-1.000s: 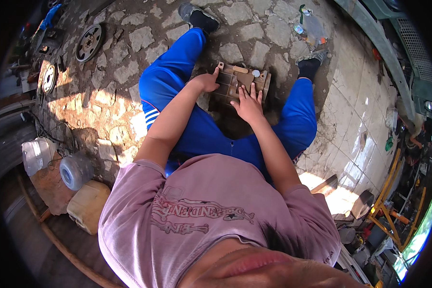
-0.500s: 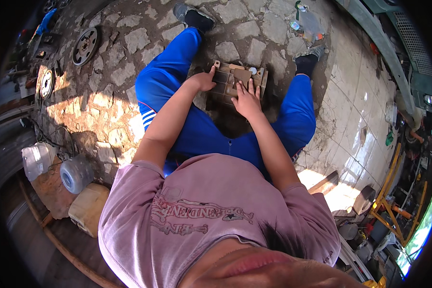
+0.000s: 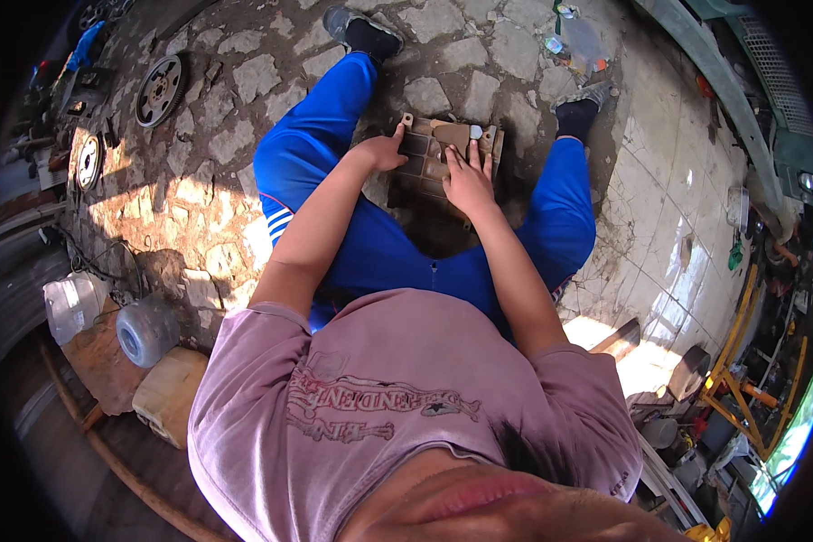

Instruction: The person sits on the ground and assembles a small wooden object with multiple compartments. They repeatedly adjust and press the pieces together by hand.

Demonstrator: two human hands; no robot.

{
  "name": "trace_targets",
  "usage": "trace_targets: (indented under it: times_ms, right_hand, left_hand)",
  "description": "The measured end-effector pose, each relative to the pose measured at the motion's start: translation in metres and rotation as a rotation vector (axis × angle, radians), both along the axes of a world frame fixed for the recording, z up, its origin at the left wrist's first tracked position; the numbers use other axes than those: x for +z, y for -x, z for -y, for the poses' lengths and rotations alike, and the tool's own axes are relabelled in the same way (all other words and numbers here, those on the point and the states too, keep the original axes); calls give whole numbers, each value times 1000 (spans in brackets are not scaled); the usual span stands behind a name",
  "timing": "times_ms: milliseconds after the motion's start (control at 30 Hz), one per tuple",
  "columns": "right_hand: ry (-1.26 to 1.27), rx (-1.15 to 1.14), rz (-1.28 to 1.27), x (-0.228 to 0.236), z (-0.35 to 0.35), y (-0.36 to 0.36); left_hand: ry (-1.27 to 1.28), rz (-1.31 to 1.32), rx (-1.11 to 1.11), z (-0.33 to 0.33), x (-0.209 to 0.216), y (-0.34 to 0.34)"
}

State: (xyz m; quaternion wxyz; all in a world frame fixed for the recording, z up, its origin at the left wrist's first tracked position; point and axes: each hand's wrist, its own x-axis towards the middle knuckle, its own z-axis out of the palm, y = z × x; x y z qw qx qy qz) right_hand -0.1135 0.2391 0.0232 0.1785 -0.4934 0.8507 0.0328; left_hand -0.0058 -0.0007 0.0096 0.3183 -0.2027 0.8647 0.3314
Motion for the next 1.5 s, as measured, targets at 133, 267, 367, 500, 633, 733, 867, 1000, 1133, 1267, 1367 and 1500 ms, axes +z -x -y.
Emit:
trace_targets:
  times_ms: [133, 267, 367, 500, 633, 733, 867, 1000, 1133, 1267, 1367, 1500]
  right_hand:
    - [-15, -8, 17, 2, -7, -13]
    - [23, -7, 4, 1, -1, -4]
    - [-9, -22, 22, 6, 1, -11]
    - [15, -25, 33, 10, -1, -1]
    - [-15, -15, 9, 4, 0, -12]
    - [-29, 13, 11, 6, -10, -15]
    - [25, 8, -57, -4, -3, -3]
    - [-59, 0, 36, 9, -9, -17]
    - [17, 9, -13, 5, 3, 1]
    - [-11, -10, 19, 4, -8, -18]
    - [48, -1, -6, 3, -3, -4]
    - [12, -28, 3, 5, -6, -14]
  left_hand:
    - [5, -12, -9, 0, -1, -3]
    - [1, -6, -13, 3, -5, -4]
    - [2, -30, -8, 1, -4, -3]
    - [10, -10, -23, 2, 1, -2]
    - [29, 5, -34, 2, 1, -3]
    - [3, -18, -44, -1, -4, -5]
    - [1, -15, -14, -1, -3, 3]
    - [22, -15, -19, 2, -6, -6]
    - [3, -10, -5, 4, -6, -1]
    - [21, -40, -19, 3, -14, -7]
    - [-36, -9, -2, 5, -10, -1]
    - [16, -11, -18, 1, -9, -3]
